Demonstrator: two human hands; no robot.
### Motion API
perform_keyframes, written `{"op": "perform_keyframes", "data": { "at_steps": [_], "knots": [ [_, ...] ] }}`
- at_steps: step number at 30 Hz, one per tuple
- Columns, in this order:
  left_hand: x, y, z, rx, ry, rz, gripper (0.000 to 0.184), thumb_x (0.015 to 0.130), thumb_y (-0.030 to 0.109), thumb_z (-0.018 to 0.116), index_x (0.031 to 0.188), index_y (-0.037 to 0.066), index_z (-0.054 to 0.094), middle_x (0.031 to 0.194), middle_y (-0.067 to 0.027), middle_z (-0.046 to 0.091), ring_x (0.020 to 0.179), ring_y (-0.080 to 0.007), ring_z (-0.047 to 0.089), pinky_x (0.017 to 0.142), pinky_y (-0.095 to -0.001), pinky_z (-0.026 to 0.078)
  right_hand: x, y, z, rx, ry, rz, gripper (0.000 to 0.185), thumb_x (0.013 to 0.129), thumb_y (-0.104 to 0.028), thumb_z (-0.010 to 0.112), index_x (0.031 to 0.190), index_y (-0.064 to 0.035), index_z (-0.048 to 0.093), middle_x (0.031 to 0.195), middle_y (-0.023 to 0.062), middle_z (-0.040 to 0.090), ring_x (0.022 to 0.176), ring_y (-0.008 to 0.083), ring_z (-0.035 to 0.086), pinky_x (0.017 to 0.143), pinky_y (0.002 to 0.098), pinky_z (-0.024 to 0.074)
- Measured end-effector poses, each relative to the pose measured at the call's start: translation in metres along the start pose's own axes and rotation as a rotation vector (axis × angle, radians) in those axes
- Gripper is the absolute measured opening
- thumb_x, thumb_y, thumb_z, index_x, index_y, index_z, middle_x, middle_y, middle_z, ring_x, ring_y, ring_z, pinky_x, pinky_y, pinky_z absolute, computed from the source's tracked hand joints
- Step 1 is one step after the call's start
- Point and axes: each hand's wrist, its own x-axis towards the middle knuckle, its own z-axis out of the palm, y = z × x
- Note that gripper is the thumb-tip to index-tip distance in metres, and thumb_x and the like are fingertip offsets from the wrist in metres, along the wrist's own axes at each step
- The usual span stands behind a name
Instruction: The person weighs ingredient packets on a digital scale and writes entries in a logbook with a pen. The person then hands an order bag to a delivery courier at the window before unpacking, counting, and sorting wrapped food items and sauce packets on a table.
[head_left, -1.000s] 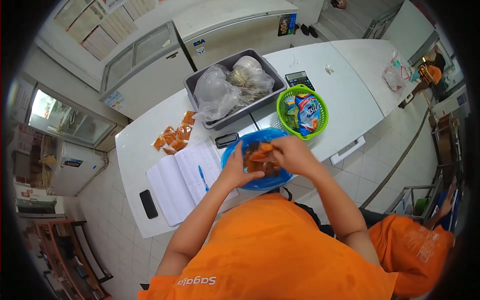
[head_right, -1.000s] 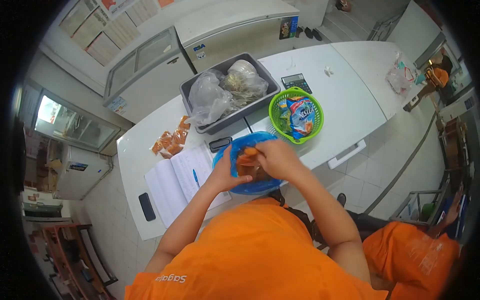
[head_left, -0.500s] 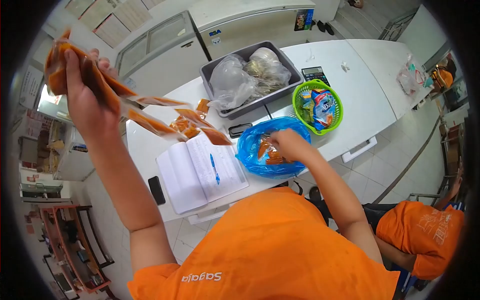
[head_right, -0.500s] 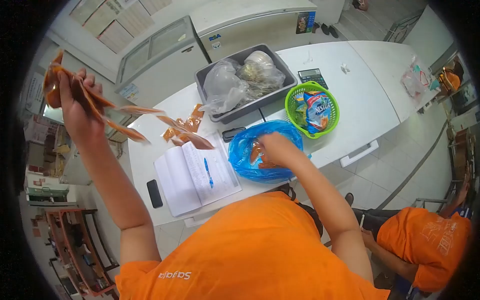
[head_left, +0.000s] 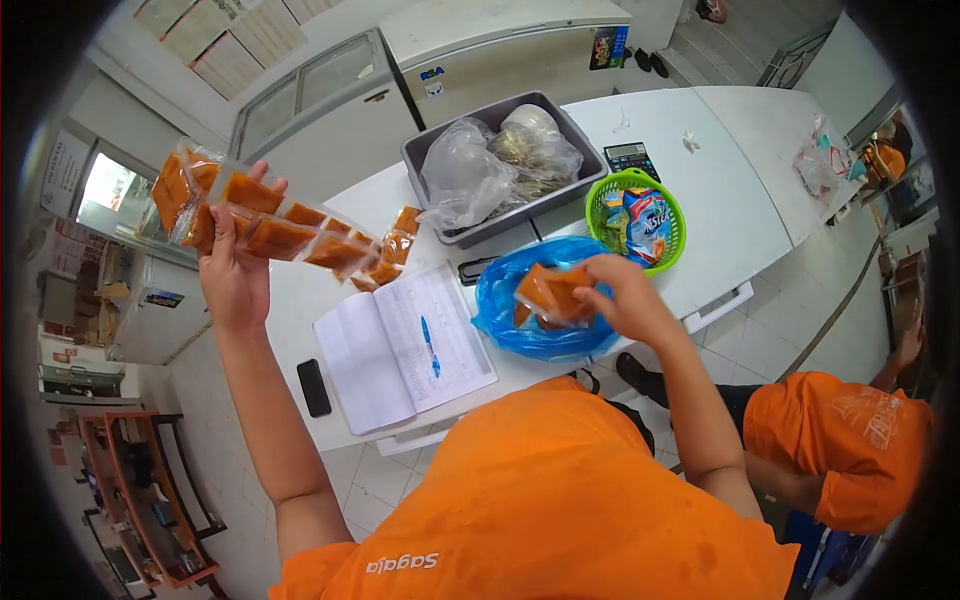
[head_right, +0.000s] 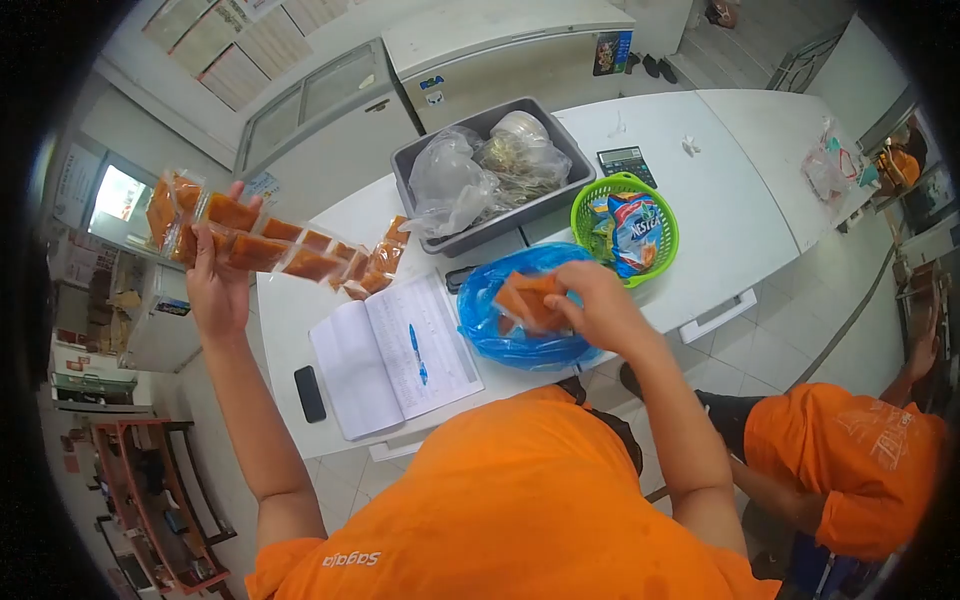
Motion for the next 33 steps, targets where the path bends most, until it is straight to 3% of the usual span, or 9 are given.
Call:
{"op": "perform_keyframes", "data": {
  "at_steps": [6,8,11,13,17,22,24,27,33],
  "knots": [
    [0.002,0.003,0.038,-0.066,-0.121,0.054,0.057,0.107,0.04,0.043,0.156,0.015,0.028,0.15,-0.0234,0.047,0.133,-0.0391,0.054,0.108,-0.0513,0.048,0.059,-0.104,-0.093,0.451,0.175,-0.071,0.014,0.1,-0.012,0.059,0.11,-0.0028,0.061,0.095,0.0096,0.071,0.093,0.0204,0.072,0.081,0.0349,0.0573],
    [0.004,-0.005,0.069,-0.148,-0.191,0.004,0.061,0.106,0.045,0.042,0.155,0.011,0.028,0.15,-0.0214,0.047,0.138,-0.0361,0.049,0.111,-0.051,0.044,0.094,-0.141,-0.106,0.548,0.099,-0.207,0.014,0.102,-0.013,0.059,0.111,-0.0031,0.061,0.096,0.0054,0.069,0.083,0.0105,0.069,0.061,0.0221,0.0585],
    [-0.011,-0.032,0.116,-0.126,-0.098,-0.01,0.058,0.103,0.036,0.048,0.152,0.01,0.032,0.148,-0.0194,0.047,0.131,-0.0332,0.051,0.112,-0.0476,0.041,0.153,-0.192,-0.099,0.305,0.479,-0.736,0.018,0.103,-0.014,0.056,0.105,0.0032,0.062,0.092,0.0136,0.07,0.077,0.0191,0.069,0.062,0.0229,0.056],
    [-0.04,-0.048,0.147,0.005,-0.145,0.031,0.06,0.093,0.027,0.063,0.144,0.006,0.039,0.14,-0.0169,0.052,0.125,-0.0284,0.056,0.106,-0.0438,0.046,0.169,-0.225,-0.119,0.514,0.333,-0.963,0.02,0.101,-0.011,0.054,0.101,0.0078,0.061,0.092,0.0207,0.068,0.076,0.027,0.067,0.061,0.0251,0.0531],
    [-0.083,-0.053,0.193,0.236,-0.199,0.14,0.049,0.081,0.01,0.084,0.122,0.003,0.057,0.119,-0.0137,0.066,0.107,-0.0189,0.067,0.093,-0.0353,0.056,0.174,-0.262,-0.11,0.594,0.387,-0.795,0.017,0.101,-0.009,0.052,0.093,0.0054,0.057,0.087,0.0181,0.063,0.066,0.0222,0.059,0.055,0.0258,0.0495],
    [-0.083,0.01,0.125,-0.011,0.155,0.294,0.035,0.091,-0.001,0.071,0.124,0.002,0.058,0.112,-0.0151,0.07,0.089,-0.0191,0.069,0.076,-0.0329,0.06,0.137,-0.192,-0.085,0.719,0.48,-0.48,0.015,0.102,-0.014,0.055,0.097,0.0002,0.059,0.084,0.0092,0.067,0.066,0.0126,0.063,0.055,0.0224,0.0516],
    [-0.092,0.077,0.052,-0.073,0.036,0.263,0.029,0.107,0.025,0.05,0.124,0.002,0.057,0.108,-0.0117,0.068,0.086,-0.0192,0.066,0.071,-0.035,0.058,0.105,-0.127,-0.056,0.665,0.253,-0.056,0.012,0.097,-0.013,0.057,0.09,-0.0037,0.062,0.075,0.0068,0.067,0.062,0.0105,0.063,0.055,0.0254,0.0502],
    [-0.093,0.143,0.024,-0.368,-0.391,-0.084,0.04,0.111,0.039,0.037,0.128,0.007,0.054,0.104,-0.0104,0.067,0.087,-0.0204,0.066,0.075,-0.0363,0.058,0.065,0.002,0.05,-0.04,-0.277,0.177,0.014,0.087,-0.014,0.063,0.088,-0.0013,0.069,0.083,0.0217,0.072,0.084,0.0408,0.071,0.077,0.0498,0.0561],
    [-0.126,0.151,-0.005,-0.202,-0.155,-0.104,0.033,0.112,0.038,0.035,0.123,0.013,0.053,0.099,-0.0078,0.066,0.079,-0.0196,0.065,0.074,-0.0352,0.058,-0.005,0.086,0.162,-0.21,-0.188,0.524,0.046,0.071,-0.011,0.08,0.111,-0.0015,0.06,0.096,0.0288,0.07,0.095,0.044,0.071,0.08,0.0518,0.0586]
  ]
}}
